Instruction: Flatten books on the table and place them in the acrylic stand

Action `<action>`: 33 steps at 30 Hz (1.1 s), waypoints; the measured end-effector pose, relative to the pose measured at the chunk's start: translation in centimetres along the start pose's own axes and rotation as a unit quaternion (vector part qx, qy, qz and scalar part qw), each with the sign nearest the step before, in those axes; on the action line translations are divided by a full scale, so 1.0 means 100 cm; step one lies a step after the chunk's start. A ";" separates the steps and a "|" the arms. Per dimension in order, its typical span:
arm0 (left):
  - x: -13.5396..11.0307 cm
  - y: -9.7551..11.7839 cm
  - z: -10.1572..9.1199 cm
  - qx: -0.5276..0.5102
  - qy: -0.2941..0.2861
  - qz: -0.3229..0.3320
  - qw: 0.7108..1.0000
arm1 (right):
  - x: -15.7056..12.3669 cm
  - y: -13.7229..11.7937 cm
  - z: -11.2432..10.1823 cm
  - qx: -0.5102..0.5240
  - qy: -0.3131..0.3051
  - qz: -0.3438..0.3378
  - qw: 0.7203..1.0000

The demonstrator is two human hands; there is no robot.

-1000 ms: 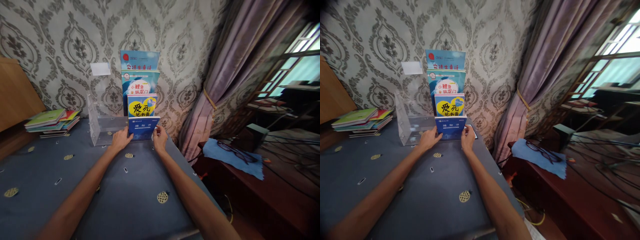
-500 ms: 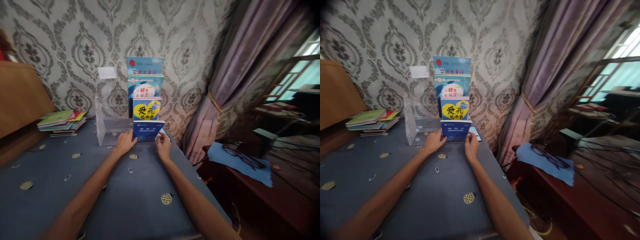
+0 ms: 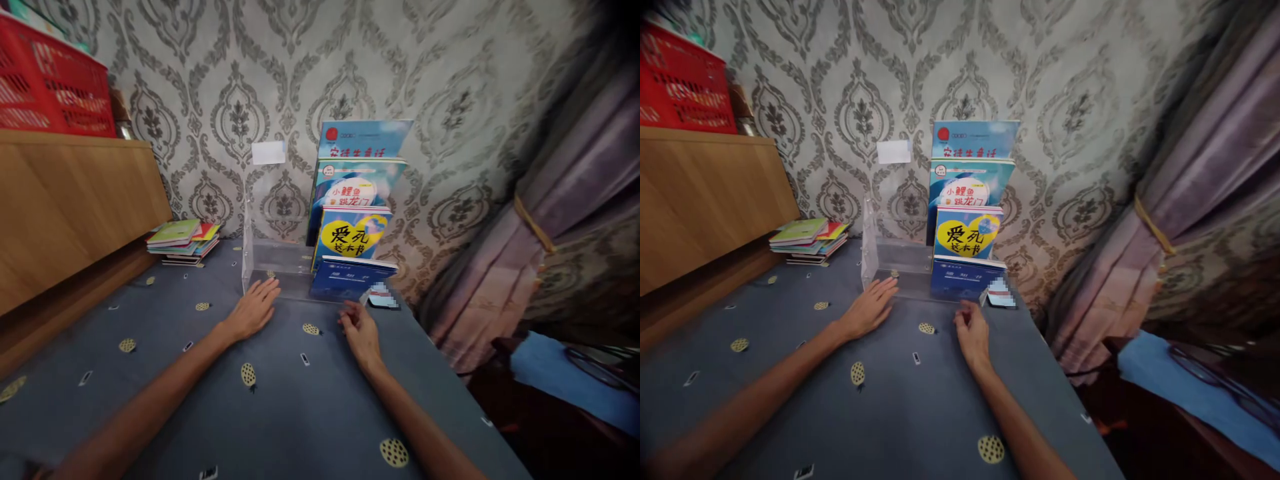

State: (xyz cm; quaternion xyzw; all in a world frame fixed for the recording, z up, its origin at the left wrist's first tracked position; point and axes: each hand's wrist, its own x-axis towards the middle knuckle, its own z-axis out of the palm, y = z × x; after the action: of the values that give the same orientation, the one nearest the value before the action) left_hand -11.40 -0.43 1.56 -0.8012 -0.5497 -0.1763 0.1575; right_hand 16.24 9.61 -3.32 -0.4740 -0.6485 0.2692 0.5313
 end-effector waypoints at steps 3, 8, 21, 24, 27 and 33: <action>-0.036 -0.034 -0.018 -0.003 -0.018 0.007 1.000 | -0.005 -0.010 -0.002 0.001 -0.070 0.002 0.998; -0.074 -0.111 -0.048 0.078 -0.001 -0.083 0.994 | -0.006 -0.019 -0.004 -0.031 -0.111 0.019 0.993; -0.024 -0.255 -0.094 0.191 -0.072 -0.399 0.894 | -0.005 -0.026 -0.008 -0.050 -0.153 0.027 0.987; -0.014 -0.267 -0.089 0.172 -0.109 -0.415 0.887 | -0.005 -0.026 -0.009 -0.057 -0.160 0.028 0.985; -0.008 -0.276 -0.086 0.146 -0.129 -0.427 0.883 | -0.005 -0.027 -0.010 -0.058 -0.163 0.032 0.984; -0.008 -0.282 -0.088 0.141 -0.137 -0.428 0.882 | -0.004 -0.029 -0.011 -0.053 -0.179 0.035 0.982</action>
State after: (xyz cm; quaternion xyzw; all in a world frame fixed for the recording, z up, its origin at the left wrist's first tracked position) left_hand -39.04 4.74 10.70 -0.4732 -0.8744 -0.0354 0.1013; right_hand 16.35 7.88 -0.74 -0.4678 -0.7300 0.3330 0.3706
